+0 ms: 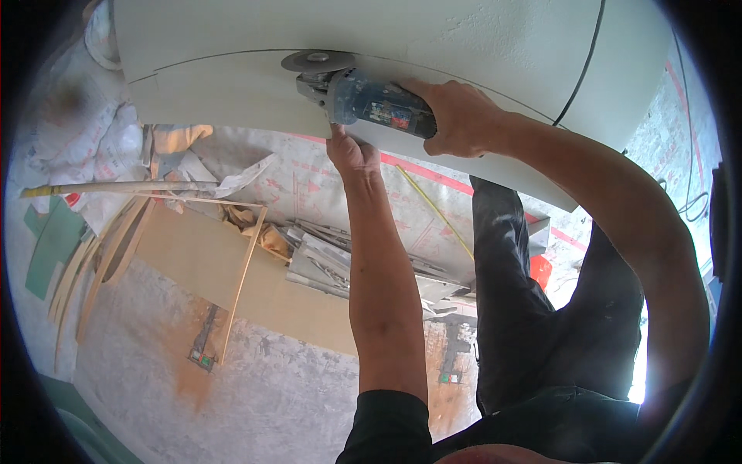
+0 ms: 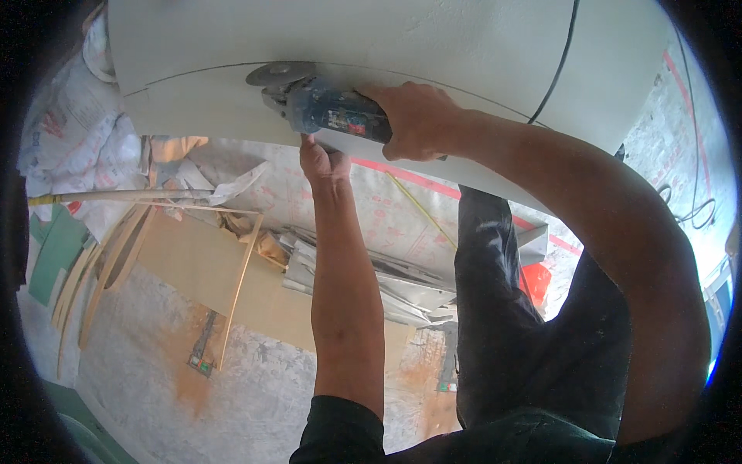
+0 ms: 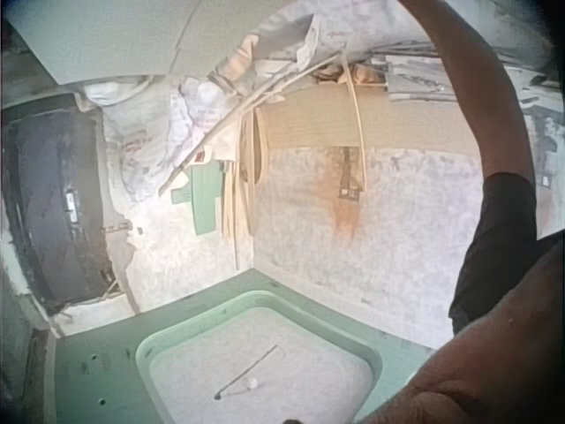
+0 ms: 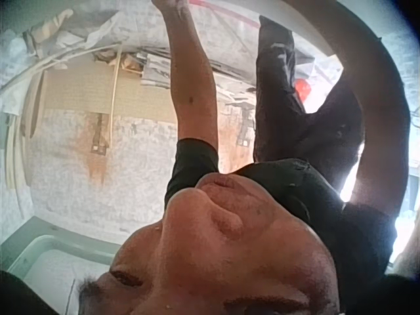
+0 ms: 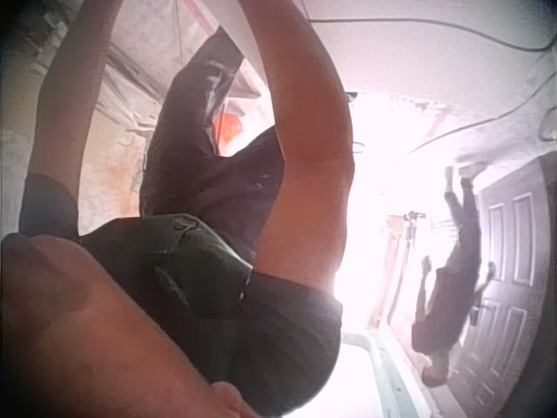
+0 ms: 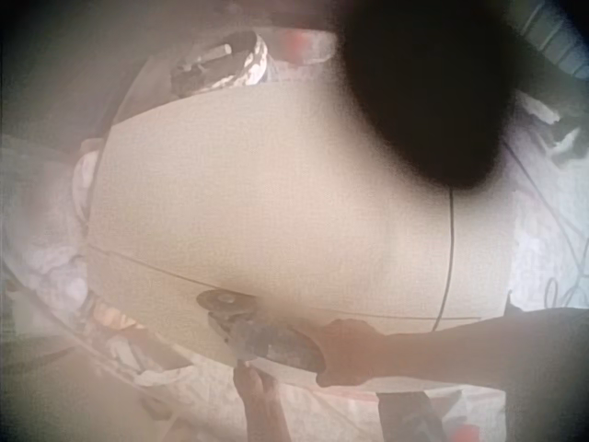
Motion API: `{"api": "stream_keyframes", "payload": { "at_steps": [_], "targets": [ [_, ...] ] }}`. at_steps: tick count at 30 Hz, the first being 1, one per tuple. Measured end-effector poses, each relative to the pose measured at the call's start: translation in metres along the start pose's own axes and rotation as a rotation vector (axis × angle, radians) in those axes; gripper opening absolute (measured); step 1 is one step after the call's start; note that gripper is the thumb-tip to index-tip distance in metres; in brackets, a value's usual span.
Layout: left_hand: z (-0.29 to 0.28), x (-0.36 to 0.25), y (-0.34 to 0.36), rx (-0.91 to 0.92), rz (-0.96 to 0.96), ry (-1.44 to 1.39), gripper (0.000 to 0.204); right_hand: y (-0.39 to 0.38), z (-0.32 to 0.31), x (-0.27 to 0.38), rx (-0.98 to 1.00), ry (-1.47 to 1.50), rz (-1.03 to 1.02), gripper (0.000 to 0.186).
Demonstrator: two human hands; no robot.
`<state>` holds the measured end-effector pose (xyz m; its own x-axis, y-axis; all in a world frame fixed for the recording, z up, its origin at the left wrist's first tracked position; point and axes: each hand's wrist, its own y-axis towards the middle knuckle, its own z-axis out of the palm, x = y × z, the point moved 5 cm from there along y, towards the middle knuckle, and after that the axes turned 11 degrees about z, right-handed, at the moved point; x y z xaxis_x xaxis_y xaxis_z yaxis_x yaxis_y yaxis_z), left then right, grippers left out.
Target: Cutting a curved line into a large white construction panel using a handheld angle grinder.
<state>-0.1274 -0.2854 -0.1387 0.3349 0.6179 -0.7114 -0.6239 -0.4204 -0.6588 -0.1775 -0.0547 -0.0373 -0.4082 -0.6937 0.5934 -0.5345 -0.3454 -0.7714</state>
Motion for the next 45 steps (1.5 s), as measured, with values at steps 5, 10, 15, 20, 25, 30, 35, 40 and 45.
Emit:
{"api": "stream_keyframes", "payload": {
  "at_steps": [5, 10, 15, 20, 25, 30, 35, 40, 45],
  "targets": [
    [-0.004, -0.001, 0.004, 0.059, -0.003, -0.024, 0.041, -0.004, -0.002, -0.004, -0.016, -0.001, -0.011, 0.092],
    [-0.001, -0.003, 0.001, 0.045, -0.01, -0.029, 0.047, -0.008, -0.002, -0.007, -0.016, -0.019, 0.018, 0.094],
    [0.011, -0.002, -0.008, -0.001, -0.007, 0.014, 0.055, -0.011, -0.002, -0.017, -0.03, -0.008, 0.013, 0.094],
    [0.009, -0.004, -0.009, 0.037, 0.007, 0.021, 0.057, -0.017, -0.004, -0.019, -0.031, -0.014, 0.02, 0.093],
    [0.004, -0.003, -0.005, 0.039, -0.007, -0.006, 0.057, -0.021, -0.004, -0.022, -0.013, -0.013, 0.013, 0.094],
    [0.004, -0.001, -0.005, 0.05, -0.003, -0.006, 0.056, -0.021, -0.003, -0.026, -0.011, 0.011, 0.021, 0.094],
    [0.007, -0.004, -0.003, 0.021, 0.017, 0.016, 0.055, -0.024, -0.009, -0.026, -0.018, -0.004, 0.038, 0.094],
    [-0.002, -0.006, 0.001, 0.016, 0.022, 0.042, 0.057, -0.028, -0.008, -0.028, 0.06, -0.002, 0.073, 0.09],
    [0.0, -0.004, -0.003, 0.004, 0.013, 0.043, 0.058, -0.033, -0.01, -0.032, 0.055, -0.006, 0.088, 0.095]
  ]
}}
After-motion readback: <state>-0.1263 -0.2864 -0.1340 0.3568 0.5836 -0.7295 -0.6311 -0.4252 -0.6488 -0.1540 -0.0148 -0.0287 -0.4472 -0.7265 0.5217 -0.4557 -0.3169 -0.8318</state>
